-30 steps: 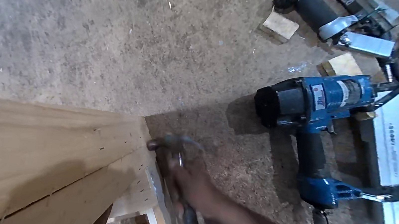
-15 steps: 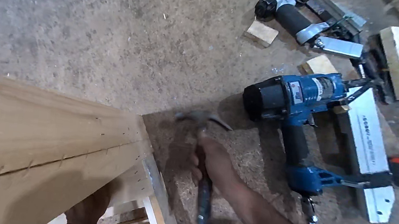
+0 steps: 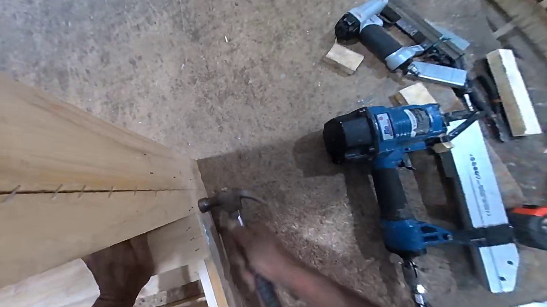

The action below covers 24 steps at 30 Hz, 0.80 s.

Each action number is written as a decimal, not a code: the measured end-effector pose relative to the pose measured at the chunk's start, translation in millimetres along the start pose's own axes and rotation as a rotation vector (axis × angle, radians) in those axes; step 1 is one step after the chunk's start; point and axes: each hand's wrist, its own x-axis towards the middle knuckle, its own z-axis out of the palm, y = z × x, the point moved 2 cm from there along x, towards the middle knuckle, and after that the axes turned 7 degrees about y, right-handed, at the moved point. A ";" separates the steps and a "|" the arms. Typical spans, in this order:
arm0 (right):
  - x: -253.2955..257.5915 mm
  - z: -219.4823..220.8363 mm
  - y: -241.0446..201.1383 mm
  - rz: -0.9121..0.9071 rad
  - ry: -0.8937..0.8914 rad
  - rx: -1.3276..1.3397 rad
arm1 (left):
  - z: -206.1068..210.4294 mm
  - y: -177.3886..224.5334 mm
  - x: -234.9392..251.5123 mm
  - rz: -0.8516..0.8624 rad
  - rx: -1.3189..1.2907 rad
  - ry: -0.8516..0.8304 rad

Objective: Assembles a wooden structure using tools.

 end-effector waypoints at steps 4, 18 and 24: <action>4.8 -26.6 -13.5 -0.140 0.271 0.315 | -0.3 -3.0 0.7 -0.037 -0.071 -0.004; -38.4 23.8 -6.7 -0.106 0.122 0.190 | -4.3 -11.3 -0.4 -0.045 -0.075 -0.070; -50.8 -26.0 -22.7 -0.193 0.398 0.445 | -8.3 -15.4 -3.6 -0.044 -0.113 -0.090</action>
